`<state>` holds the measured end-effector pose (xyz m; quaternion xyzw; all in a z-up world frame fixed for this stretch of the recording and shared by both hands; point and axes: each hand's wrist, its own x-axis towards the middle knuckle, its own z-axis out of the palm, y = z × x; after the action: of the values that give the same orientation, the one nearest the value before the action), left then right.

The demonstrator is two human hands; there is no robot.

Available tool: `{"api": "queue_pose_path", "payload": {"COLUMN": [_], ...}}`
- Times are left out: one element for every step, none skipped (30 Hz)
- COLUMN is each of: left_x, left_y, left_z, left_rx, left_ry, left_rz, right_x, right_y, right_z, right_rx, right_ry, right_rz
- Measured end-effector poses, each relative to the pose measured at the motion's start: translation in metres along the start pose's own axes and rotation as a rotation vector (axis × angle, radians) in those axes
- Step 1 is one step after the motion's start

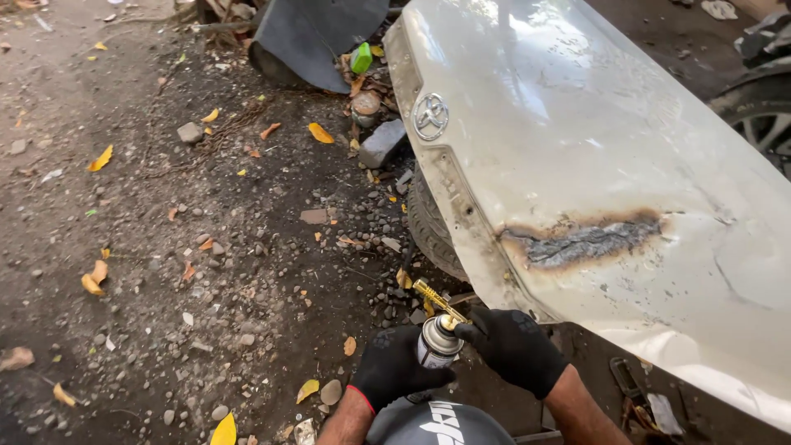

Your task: The person ignites a handheld butane torch canister and moves the flame repeatedly along a burnt, damaged section of a white Toyota hood resting on the ground, holding the hood steady with the other gloved hand to burn off the remaining paint around the damaged area.

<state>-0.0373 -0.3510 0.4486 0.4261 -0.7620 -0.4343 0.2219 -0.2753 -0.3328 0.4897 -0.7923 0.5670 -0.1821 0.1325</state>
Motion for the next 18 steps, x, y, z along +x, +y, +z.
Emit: {"api": "queue_pose_path", "payload": {"left_x": [0.001,0.002,0.004,0.006,0.008,0.011,0.015,0.020,0.023,0.026,0.031,0.037,0.040,0.044,0.046,0.048,0.049,0.049], "left_y": [0.002,0.005,0.011,0.018,0.025,0.014,0.003,-0.007,-0.007,-0.007,-0.009,-0.008,-0.008,-0.008,-0.009,-0.011,-0.012,-0.012], "left_z": [-0.001,-0.002,-0.007,-0.012,-0.017,-0.013,-0.008,-0.003,-0.001,0.001,0.004,0.007,0.008,0.008,0.011,0.012,0.010,0.010], "left_rx": [0.011,0.023,0.028,0.014,0.003,0.010,-0.131,-0.279,-0.279,-0.312,-0.343,-0.340,-0.386,-0.433,-0.430,-0.478,-0.528,-0.527], "left_ry": [-0.024,-0.048,-0.063,-0.093,-0.125,-0.143,-0.033,0.073,0.023,-0.018,-0.057,-0.105,-0.127,-0.149,-0.168,-0.176,-0.170,-0.176], "left_rz": [-0.026,-0.052,-0.039,-0.101,-0.158,-0.143,0.039,0.216,0.238,0.257,0.271,0.287,0.292,0.295,0.300,0.294,0.285,0.286], "right_x": [-0.001,-0.003,-0.001,0.000,0.001,0.002,-0.001,-0.004,-0.004,-0.005,-0.005,-0.008,-0.008,-0.007,-0.011,-0.014,-0.014,-0.017], "right_y": [-0.001,-0.001,-0.013,-0.024,-0.036,-0.033,-0.030,-0.026,-0.009,0.010,0.031,0.031,0.031,0.030,0.032,0.033,0.032,0.042], "right_z": [0.000,-0.001,-0.011,-0.022,-0.033,-0.031,-0.028,-0.027,-0.006,0.015,0.037,0.044,0.051,0.057,0.066,0.075,0.082,0.097], "right_rx": [-0.002,-0.004,-0.006,0.076,0.157,0.155,0.267,0.375,0.370,0.731,1.101,1.106,1.067,1.027,1.031,1.268,1.496,1.497], "right_ry": [-0.022,-0.044,-0.032,-0.053,-0.069,-0.052,0.019,0.094,0.129,0.046,-0.033,0.013,-0.042,-0.097,-0.080,-0.119,-0.175,-0.169], "right_rz": [0.004,0.009,0.025,0.081,0.139,0.158,0.138,0.113,0.155,0.268,0.363,0.389,0.360,0.331,0.341,0.176,-0.006,-0.005]}}
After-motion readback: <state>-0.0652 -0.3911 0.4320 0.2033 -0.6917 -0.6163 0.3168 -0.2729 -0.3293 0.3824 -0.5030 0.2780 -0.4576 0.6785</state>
